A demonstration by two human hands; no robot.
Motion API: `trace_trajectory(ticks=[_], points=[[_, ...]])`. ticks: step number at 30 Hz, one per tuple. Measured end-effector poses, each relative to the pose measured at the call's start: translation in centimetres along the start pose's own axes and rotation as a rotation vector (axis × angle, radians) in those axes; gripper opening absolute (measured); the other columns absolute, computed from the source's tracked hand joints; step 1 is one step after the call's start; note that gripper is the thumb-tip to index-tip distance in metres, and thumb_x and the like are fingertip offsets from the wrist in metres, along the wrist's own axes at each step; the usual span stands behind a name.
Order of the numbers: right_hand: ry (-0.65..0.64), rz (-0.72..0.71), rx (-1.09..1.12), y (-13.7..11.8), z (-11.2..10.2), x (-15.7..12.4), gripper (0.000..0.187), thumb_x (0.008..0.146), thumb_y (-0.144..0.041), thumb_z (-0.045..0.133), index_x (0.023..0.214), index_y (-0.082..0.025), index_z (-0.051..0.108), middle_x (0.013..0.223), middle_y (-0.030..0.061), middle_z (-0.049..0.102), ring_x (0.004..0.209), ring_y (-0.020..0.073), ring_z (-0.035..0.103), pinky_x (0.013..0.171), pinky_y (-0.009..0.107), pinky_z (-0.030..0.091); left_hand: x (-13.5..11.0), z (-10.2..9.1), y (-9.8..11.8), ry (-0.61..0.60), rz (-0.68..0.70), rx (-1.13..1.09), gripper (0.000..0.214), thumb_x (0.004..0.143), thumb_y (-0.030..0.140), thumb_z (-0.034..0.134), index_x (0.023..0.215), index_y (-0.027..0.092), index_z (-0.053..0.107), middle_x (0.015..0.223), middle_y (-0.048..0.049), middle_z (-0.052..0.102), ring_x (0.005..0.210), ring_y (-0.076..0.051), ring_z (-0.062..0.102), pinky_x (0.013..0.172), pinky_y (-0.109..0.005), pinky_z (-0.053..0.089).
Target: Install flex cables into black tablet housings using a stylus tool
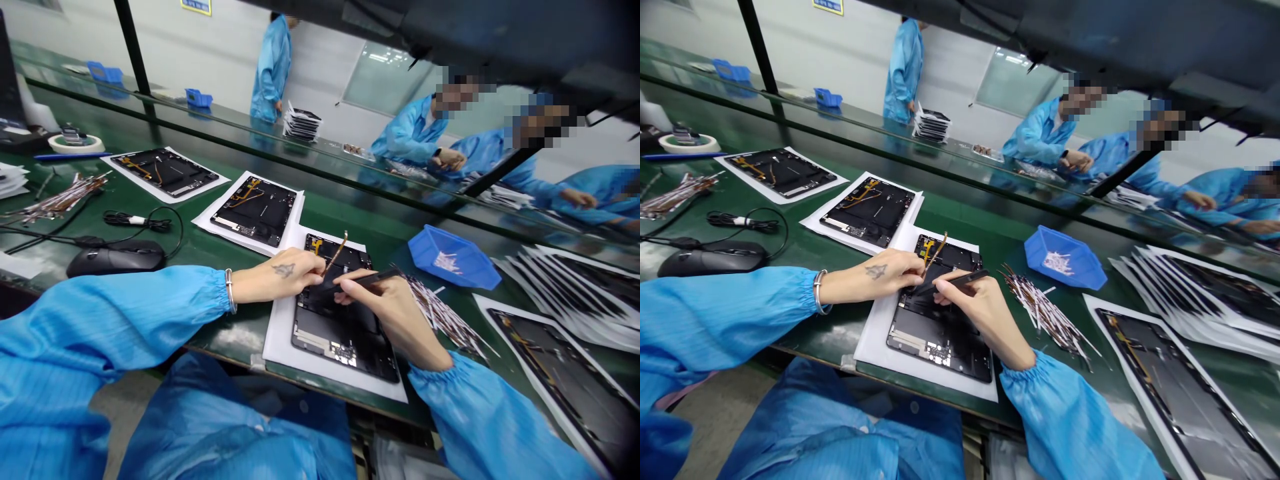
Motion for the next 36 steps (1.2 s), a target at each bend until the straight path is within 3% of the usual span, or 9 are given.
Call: trace_trajectory(ticks=[5, 14, 28, 36], points=[[-0.016, 0.072, 0.082, 1.2, 0.4, 0.2, 0.036, 0.075, -0.052, 0.079, 0.08, -0.016, 0.077, 0.072, 0.0055, 0.072, 0.065, 0.0198, 0.069, 0.062, 0.029, 0.059, 0.0, 0.5, -0.2, -0.035, -0.006, 0.003, 0.013, 0.092, 0.014, 0.055, 0.079, 0.015, 0.059, 0.076, -0.0004, 0.06, 0.073, -0.015, 0.055, 0.07, -0.024, 0.037], [-0.01, 0.063, 0.12, 1.9, 0.7, 0.2, 0.036, 0.077, -0.051, 0.077, 0.083, -0.015, 0.075, 0.074, 0.0063, 0.073, 0.066, 0.0208, 0.071, 0.064, 0.031, 0.061, 0.0, 0.1, 0.0, 0.013, -0.009, -0.005, 0.015, 0.094, 0.016, 0.053, 0.08, 0.015, 0.057, 0.077, -0.0002, 0.057, 0.072, -0.014, 0.053, 0.068, -0.024, 0.035], [0.057, 0.06, 0.231, 2.2, 0.4, 0.0, 0.031, 0.077, -0.046, 0.08, 0.084, -0.016, 0.074, 0.071, 0.0047, 0.072, 0.064, 0.0178, 0.069, 0.061, 0.026, 0.059, -0.2, -0.6, 0.4, 0.045, -0.068, -0.142, 0.017, 0.093, 0.017, 0.051, 0.076, 0.016, 0.053, 0.068, 0.0037, 0.049, 0.065, -0.012, 0.046, 0.063, -0.023, 0.032], [0.073, 0.02, 0.154, 1.4, 0.2, -0.1, 0.032, 0.077, -0.049, 0.079, 0.081, -0.017, 0.074, 0.07, 0.0047, 0.072, 0.062, 0.0191, 0.069, 0.061, 0.029, 0.059, -0.2, -0.9, 0.6, 0.065, -0.062, -0.171, 0.017, 0.092, 0.02, 0.052, 0.075, 0.016, 0.054, 0.067, 0.0041, 0.048, 0.063, -0.012, 0.044, 0.061, -0.024, 0.032]])
Point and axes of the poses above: each hand's wrist, its own x-axis towards the middle knuckle, its own z-axis out of the palm, y = z × x, the point moved 10 cm from there along x, towards the middle knuckle
